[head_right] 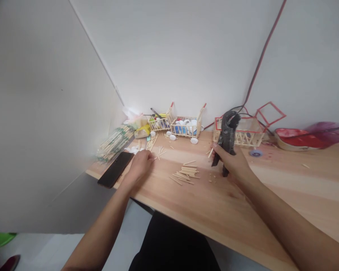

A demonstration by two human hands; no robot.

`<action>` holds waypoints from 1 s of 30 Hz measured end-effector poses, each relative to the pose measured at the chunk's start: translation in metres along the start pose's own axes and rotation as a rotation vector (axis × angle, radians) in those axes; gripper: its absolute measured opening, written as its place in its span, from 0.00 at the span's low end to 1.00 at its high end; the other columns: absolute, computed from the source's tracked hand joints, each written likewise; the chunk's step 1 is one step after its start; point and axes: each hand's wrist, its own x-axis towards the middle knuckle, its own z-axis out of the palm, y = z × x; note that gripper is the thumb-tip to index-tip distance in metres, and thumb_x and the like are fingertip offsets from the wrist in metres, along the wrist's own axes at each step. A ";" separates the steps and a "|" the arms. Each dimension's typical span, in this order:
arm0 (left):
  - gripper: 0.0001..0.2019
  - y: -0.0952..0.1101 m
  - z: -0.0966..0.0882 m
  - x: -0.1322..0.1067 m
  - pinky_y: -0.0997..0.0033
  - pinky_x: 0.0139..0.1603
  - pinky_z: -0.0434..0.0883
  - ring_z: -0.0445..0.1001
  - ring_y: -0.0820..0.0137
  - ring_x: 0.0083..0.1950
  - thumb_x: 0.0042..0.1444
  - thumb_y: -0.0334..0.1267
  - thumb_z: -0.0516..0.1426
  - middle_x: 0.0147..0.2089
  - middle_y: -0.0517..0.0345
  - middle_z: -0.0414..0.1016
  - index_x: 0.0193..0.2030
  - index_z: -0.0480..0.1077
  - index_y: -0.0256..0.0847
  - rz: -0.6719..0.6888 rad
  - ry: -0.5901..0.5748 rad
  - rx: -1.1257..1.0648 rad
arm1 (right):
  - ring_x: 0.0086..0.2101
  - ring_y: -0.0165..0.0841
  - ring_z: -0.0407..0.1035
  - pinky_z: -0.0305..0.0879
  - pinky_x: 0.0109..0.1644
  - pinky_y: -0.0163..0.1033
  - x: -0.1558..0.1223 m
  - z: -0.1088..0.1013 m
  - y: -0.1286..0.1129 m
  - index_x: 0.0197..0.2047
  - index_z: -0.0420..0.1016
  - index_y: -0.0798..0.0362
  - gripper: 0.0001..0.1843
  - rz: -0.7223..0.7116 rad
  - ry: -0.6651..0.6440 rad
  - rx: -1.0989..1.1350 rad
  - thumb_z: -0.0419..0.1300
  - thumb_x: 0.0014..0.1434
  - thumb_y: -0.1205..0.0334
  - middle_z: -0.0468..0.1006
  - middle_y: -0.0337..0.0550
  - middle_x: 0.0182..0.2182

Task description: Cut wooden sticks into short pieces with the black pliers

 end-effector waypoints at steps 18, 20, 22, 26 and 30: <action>0.16 0.101 0.024 -0.008 0.77 0.32 0.69 0.73 0.76 0.30 0.41 0.38 0.72 0.31 0.54 0.77 0.31 0.73 0.32 -0.193 -0.588 -1.625 | 0.21 0.29 0.65 0.60 0.21 0.33 -0.033 0.023 -0.037 0.27 0.72 0.55 0.23 0.044 -0.249 -0.132 0.67 0.46 0.41 0.72 0.39 0.19; 0.16 0.110 0.026 -0.007 0.77 0.30 0.68 0.72 0.77 0.28 0.41 0.39 0.72 0.28 0.55 0.76 0.29 0.72 0.32 -0.194 -0.590 -1.607 | 0.18 0.28 0.63 0.57 0.18 0.32 -0.030 0.020 -0.034 0.25 0.70 0.54 0.23 0.051 -0.252 -0.154 0.66 0.48 0.41 0.70 0.37 0.17; 0.17 0.115 0.026 -0.006 0.78 0.29 0.67 0.71 0.78 0.27 0.40 0.40 0.72 0.27 0.58 0.74 0.28 0.71 0.32 -0.194 -0.568 -1.584 | 0.17 0.28 0.62 0.55 0.16 0.32 -0.027 0.018 -0.030 0.24 0.69 0.53 0.23 0.059 -0.250 -0.169 0.64 0.49 0.40 0.69 0.37 0.16; 0.18 0.120 0.025 -0.006 0.79 0.29 0.66 0.69 0.79 0.26 0.38 0.41 0.72 0.26 0.59 0.73 0.26 0.69 0.33 -0.188 -0.547 -1.544 | 0.19 0.28 0.64 0.59 0.20 0.32 -0.025 0.017 -0.027 0.23 0.68 0.54 0.22 0.016 -0.227 -0.143 0.65 0.49 0.42 0.70 0.38 0.18; 0.20 0.121 0.025 -0.006 0.78 0.28 0.66 0.68 0.80 0.25 0.36 0.44 0.72 0.25 0.60 0.72 0.25 0.69 0.33 -0.156 -0.514 -1.521 | 0.18 0.28 0.63 0.59 0.19 0.33 -0.026 0.018 -0.027 0.25 0.68 0.53 0.22 0.031 -0.243 -0.124 0.65 0.48 0.42 0.69 0.36 0.17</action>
